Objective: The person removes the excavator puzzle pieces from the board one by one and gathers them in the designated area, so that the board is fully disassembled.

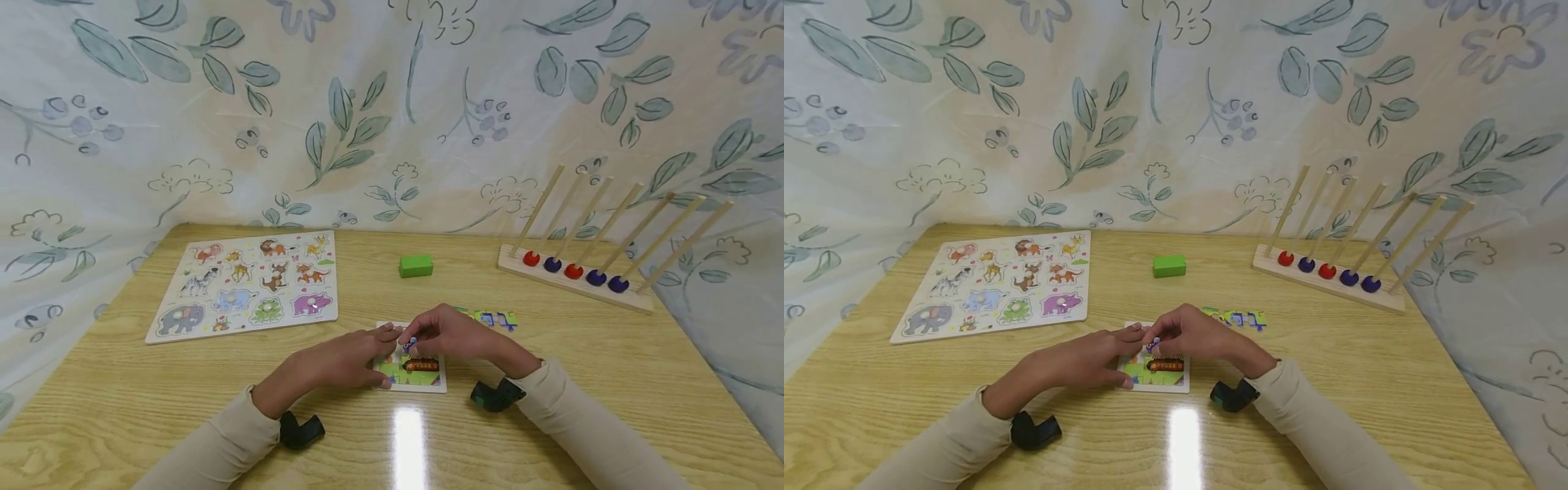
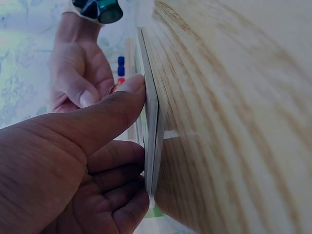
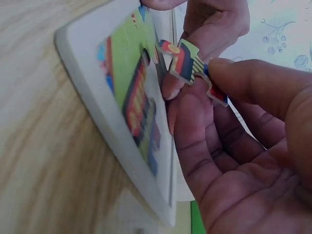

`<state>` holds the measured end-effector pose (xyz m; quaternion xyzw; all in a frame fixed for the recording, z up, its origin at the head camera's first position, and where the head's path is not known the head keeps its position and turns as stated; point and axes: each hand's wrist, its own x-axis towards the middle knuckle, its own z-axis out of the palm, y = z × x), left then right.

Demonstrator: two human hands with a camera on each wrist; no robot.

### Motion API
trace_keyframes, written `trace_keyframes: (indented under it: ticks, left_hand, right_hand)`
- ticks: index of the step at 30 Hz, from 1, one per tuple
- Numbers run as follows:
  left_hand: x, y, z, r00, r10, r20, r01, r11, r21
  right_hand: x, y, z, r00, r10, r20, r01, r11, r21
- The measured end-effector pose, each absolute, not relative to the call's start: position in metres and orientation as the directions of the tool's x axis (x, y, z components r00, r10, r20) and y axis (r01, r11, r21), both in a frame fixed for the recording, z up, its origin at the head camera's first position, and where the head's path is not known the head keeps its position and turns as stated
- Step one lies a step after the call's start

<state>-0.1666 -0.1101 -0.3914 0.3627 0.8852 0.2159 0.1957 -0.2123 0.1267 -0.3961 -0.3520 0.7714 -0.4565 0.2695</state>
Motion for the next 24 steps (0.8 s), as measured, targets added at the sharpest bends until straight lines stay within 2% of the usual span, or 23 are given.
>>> trace_keyframes:
  ticks: [8, 24]
  left_hand:
    - [-0.167, -0.109, -0.390, -0.660, 0.727, -0.190, 0.557, 0.643, 0.525]
    - [-0.167, -0.108, -0.390, -0.671, 0.717, -0.189, 0.543, 0.648, 0.534]
  right_hand:
    - [-0.211, 0.129, -0.397, -0.615, -0.781, -0.110, -0.295, 0.357, -0.886]
    - [-0.216, 0.160, -0.384, -0.691, -0.714, -0.109, -0.283, 0.407, -0.869]
